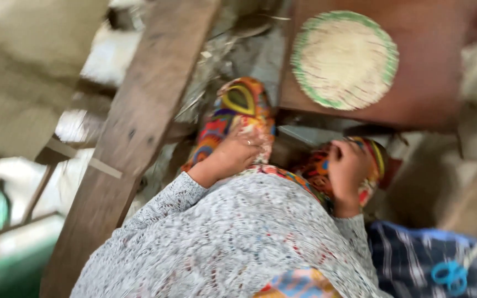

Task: The person weaves a circular mat by hand using a needle and green thread. They pass the needle through the straw material to bind it and use scissors to cut the thread.

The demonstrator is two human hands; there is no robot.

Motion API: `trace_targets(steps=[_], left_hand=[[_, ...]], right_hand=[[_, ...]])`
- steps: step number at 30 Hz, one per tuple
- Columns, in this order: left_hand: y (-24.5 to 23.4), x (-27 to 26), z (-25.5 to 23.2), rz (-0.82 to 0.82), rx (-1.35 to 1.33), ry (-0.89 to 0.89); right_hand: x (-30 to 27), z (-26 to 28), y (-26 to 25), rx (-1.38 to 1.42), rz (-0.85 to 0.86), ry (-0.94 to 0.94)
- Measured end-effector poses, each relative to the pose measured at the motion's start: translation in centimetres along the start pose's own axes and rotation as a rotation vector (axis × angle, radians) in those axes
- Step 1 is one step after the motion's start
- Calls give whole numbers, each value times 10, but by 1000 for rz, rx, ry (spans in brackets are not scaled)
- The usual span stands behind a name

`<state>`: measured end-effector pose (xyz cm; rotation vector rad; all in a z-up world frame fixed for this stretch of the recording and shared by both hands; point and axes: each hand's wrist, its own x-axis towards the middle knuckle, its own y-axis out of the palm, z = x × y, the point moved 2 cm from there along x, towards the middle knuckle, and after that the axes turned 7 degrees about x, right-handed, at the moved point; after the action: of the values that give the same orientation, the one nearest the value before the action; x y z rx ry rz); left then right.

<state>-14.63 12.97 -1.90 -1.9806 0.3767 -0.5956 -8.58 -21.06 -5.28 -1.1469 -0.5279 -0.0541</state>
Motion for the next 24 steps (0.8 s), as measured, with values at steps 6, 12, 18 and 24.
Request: trace_targets(steps=[6,12,18,24], left_hand=[[-72,-64,-27,-272,-711,-242],[-14,-204,7,-328,-369,-791],[36,-310,-14,31,-191,-1285],[3,-315,-60,731,11,-1243]], right_hand=[[-12,-9,8,-77,-21,6],[-10,-10,11,17,16,0],[-6,-6,14,6,28,-78],[13,31,-7,74,197,-130]])
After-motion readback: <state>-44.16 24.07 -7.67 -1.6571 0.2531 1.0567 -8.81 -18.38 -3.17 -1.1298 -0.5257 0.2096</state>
